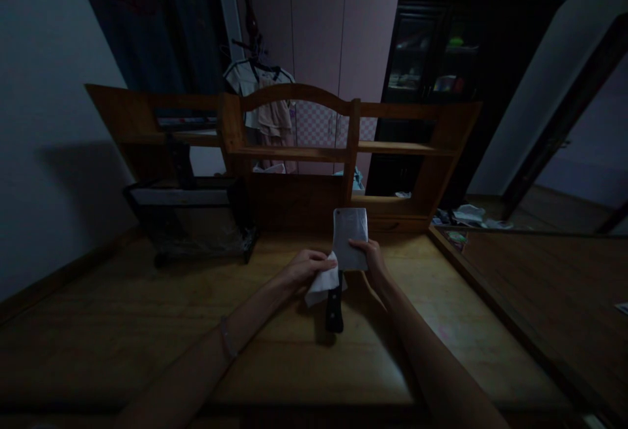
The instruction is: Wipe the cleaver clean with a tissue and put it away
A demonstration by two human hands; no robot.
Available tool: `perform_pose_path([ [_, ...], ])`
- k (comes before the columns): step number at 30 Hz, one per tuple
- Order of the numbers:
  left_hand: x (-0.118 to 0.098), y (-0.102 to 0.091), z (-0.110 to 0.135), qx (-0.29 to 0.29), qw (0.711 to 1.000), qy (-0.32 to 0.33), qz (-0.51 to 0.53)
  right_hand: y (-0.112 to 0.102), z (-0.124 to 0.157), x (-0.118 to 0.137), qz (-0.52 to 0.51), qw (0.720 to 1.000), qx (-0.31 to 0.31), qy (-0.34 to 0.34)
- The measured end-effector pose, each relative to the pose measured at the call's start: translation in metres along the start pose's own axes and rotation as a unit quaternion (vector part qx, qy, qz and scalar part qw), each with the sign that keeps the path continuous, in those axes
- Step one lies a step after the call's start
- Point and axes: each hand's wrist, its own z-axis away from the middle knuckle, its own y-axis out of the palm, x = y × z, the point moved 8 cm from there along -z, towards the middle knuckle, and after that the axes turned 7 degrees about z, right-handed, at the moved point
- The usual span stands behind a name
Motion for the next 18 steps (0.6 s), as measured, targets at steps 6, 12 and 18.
perform_pose_path([
  [6,0.0065,-0.0024,-0.0061,-0.005,0.999,-0.007,0.032,-0.0003,0.002,0.0026,-0.007,1.0,-0.007,0.008],
  [12,0.0103,-0.0031,-0.0081,0.018,0.999,-0.026,0.036,0.0019,0.0027,0.0024,-0.008,1.0,-0.001,0.013],
  [18,0.0094,-0.0013,-0.005,0.05,0.997,-0.035,0.035,-0.0007,0.0017,0.0033,0.002,1.0,-0.007,0.005],
])
